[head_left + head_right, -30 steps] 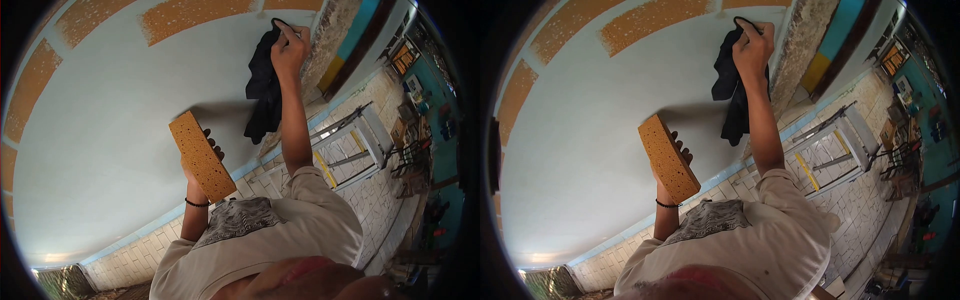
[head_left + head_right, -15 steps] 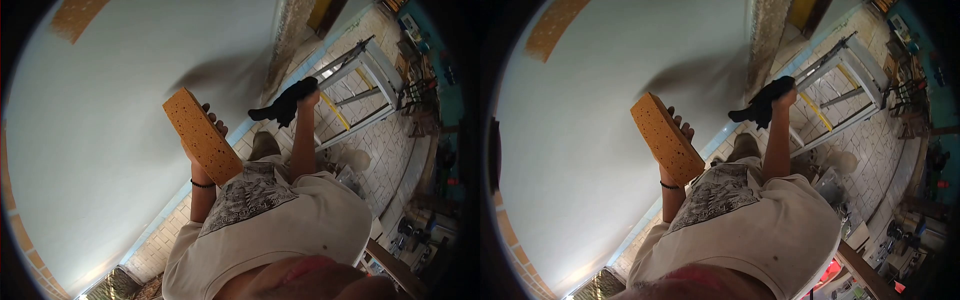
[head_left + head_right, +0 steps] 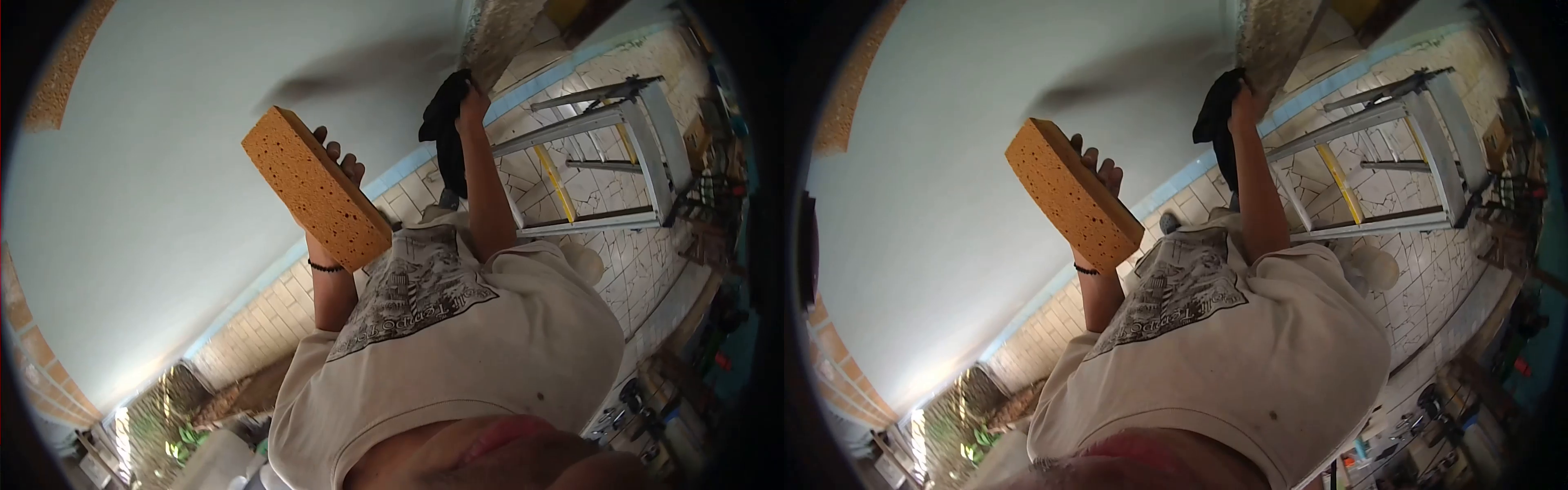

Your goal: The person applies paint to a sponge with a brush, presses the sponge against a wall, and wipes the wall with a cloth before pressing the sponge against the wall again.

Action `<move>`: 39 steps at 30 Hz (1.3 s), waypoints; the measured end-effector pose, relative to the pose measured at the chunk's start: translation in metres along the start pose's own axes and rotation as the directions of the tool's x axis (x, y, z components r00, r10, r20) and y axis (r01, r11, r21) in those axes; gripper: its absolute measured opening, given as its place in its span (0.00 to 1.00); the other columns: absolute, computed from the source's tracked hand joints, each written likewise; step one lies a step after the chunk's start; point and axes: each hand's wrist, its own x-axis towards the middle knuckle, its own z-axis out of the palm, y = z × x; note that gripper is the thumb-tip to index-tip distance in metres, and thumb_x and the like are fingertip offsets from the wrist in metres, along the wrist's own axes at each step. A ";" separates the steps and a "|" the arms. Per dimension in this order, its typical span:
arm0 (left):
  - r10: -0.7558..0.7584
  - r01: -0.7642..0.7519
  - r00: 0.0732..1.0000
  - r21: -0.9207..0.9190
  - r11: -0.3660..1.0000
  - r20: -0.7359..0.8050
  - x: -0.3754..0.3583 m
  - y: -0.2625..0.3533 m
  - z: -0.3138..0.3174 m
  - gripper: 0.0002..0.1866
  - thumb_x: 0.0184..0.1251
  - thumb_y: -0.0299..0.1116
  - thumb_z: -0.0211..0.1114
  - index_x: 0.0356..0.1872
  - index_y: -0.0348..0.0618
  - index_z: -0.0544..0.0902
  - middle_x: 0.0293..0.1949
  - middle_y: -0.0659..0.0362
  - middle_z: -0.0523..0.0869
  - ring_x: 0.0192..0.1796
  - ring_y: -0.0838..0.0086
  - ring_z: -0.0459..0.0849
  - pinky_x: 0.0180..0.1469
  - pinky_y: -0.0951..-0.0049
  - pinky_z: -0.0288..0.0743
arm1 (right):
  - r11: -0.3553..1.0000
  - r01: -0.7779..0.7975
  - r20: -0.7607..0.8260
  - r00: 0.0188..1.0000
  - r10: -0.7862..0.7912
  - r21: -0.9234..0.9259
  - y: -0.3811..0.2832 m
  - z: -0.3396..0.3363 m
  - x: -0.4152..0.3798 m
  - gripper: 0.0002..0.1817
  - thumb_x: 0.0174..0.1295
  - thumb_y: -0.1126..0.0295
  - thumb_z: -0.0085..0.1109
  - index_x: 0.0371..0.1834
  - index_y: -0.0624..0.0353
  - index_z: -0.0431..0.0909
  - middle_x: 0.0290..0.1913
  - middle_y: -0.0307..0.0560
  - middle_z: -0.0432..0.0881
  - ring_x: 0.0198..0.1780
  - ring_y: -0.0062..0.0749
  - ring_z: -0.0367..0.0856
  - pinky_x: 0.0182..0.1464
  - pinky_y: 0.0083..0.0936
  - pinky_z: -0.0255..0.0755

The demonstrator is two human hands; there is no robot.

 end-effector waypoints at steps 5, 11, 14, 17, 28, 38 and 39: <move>0.127 -0.126 0.991 0.018 0.992 -0.035 -0.009 0.008 -0.006 0.32 0.76 0.46 0.66 0.73 0.41 0.68 0.47 0.55 0.85 0.41 0.66 0.80 0.47 0.65 0.76 | 0.912 0.276 0.021 0.959 -0.283 -0.303 -0.007 0.039 0.001 0.19 0.67 0.72 0.59 0.56 0.73 0.85 0.52 0.62 0.89 0.56 0.46 0.86 0.65 0.35 0.73; 0.237 -0.238 0.971 0.021 0.971 0.040 -0.013 0.007 -0.015 0.31 0.76 0.43 0.67 0.73 0.43 0.70 0.51 0.54 0.87 0.44 0.64 0.84 0.47 0.67 0.76 | 0.986 0.099 -0.033 0.994 -0.105 -0.135 -0.049 0.088 -0.013 0.21 0.70 0.73 0.55 0.63 0.73 0.81 0.62 0.63 0.85 0.63 0.50 0.83 0.68 0.36 0.72; 0.244 -0.244 0.970 0.004 0.970 0.020 -0.018 0.004 -0.009 0.31 0.76 0.43 0.68 0.74 0.42 0.70 0.51 0.54 0.87 0.44 0.64 0.84 0.48 0.67 0.77 | 0.958 0.189 0.013 0.981 -0.191 -0.215 -0.044 0.094 -0.007 0.21 0.72 0.70 0.54 0.64 0.68 0.81 0.65 0.60 0.83 0.64 0.47 0.82 0.68 0.35 0.72; 0.251 -0.251 0.968 0.009 0.968 0.000 -0.023 0.002 -0.010 0.32 0.76 0.42 0.67 0.75 0.42 0.69 0.51 0.54 0.87 0.45 0.64 0.84 0.48 0.67 0.76 | 0.908 0.313 0.080 0.950 -0.303 -0.279 -0.059 0.098 -0.014 0.20 0.73 0.71 0.55 0.63 0.69 0.82 0.64 0.61 0.83 0.63 0.46 0.82 0.67 0.35 0.72; 0.224 -0.226 0.971 0.007 0.974 0.078 -0.016 0.001 0.000 0.31 0.75 0.41 0.69 0.73 0.42 0.71 0.52 0.56 0.87 0.47 0.66 0.83 0.51 0.70 0.75 | 0.963 0.230 0.044 0.973 -0.226 -0.144 -0.050 0.096 -0.018 0.20 0.73 0.76 0.54 0.65 0.74 0.79 0.60 0.65 0.84 0.61 0.49 0.83 0.67 0.36 0.73; 0.229 -0.228 0.973 -0.014 0.973 0.035 -0.019 0.004 -0.005 0.29 0.75 0.40 0.69 0.71 0.40 0.73 0.50 0.55 0.88 0.45 0.66 0.84 0.52 0.71 0.76 | 0.893 0.416 0.169 0.905 -0.390 -0.172 -0.095 0.096 -0.037 0.20 0.73 0.72 0.55 0.65 0.69 0.81 0.66 0.62 0.81 0.66 0.49 0.80 0.70 0.37 0.70; 0.231 -0.230 0.972 -0.013 0.973 0.042 -0.018 0.004 -0.006 0.29 0.75 0.41 0.68 0.71 0.40 0.73 0.50 0.55 0.88 0.45 0.66 0.83 0.51 0.71 0.76 | 0.909 0.394 0.118 0.917 -0.380 -0.136 -0.088 0.094 -0.032 0.20 0.73 0.72 0.55 0.65 0.69 0.81 0.66 0.62 0.81 0.66 0.49 0.80 0.70 0.37 0.71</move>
